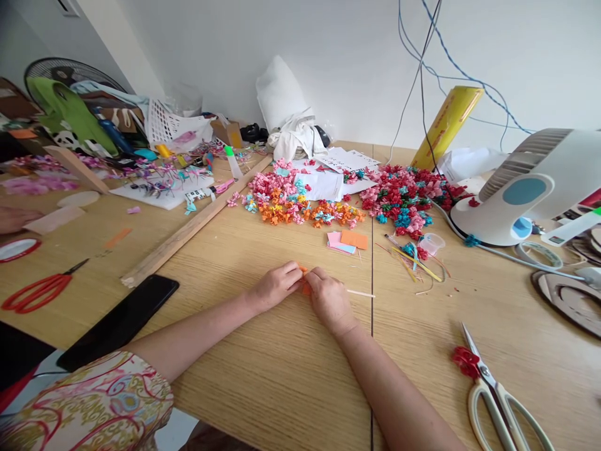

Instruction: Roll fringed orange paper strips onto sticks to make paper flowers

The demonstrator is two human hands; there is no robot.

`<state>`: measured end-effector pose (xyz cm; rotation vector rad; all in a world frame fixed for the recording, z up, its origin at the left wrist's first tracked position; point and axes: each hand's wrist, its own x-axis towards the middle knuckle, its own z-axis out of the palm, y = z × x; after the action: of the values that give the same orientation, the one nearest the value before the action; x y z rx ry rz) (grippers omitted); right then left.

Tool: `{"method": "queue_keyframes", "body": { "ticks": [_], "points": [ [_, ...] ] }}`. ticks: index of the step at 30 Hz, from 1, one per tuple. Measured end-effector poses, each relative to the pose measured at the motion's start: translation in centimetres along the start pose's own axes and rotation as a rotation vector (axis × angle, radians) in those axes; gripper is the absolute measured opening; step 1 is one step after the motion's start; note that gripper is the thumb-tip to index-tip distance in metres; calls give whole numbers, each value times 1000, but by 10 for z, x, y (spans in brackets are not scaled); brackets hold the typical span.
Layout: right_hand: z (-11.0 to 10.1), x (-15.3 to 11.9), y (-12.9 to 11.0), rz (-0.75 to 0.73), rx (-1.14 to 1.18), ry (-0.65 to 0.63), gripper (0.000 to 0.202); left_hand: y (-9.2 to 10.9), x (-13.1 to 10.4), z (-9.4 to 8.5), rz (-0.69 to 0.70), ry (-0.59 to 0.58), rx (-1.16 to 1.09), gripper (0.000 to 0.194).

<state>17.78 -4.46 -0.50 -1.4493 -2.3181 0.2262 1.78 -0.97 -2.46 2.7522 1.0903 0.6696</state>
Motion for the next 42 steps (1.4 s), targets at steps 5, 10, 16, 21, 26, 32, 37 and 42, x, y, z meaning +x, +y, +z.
{"method": "queue_keyframes", "body": {
  "ticks": [5,10,16,21,26,32,37,42],
  "points": [
    [0,-1,0,-6,-49,-15,21,-1,0,0,4,4,-13,9],
    [1,-1,1,-7,-67,-22,23,0,-1,-2,8,16,-11,10],
    [0,-1,3,-14,39,-12,25,0,1,-3,8,11,1,12],
    [-3,1,6,-35,183,47,24,-1,2,-3,-16,6,1,13],
    [0,3,5,-28,209,57,19,0,2,-4,-6,-4,-16,12],
    [3,3,4,-9,212,65,21,1,1,-3,-10,-25,-3,12],
    [4,2,5,-18,220,66,23,1,1,-3,-7,-29,18,12],
    [4,2,5,-47,194,57,24,2,0,-3,-3,-23,23,12]
  ]
}}
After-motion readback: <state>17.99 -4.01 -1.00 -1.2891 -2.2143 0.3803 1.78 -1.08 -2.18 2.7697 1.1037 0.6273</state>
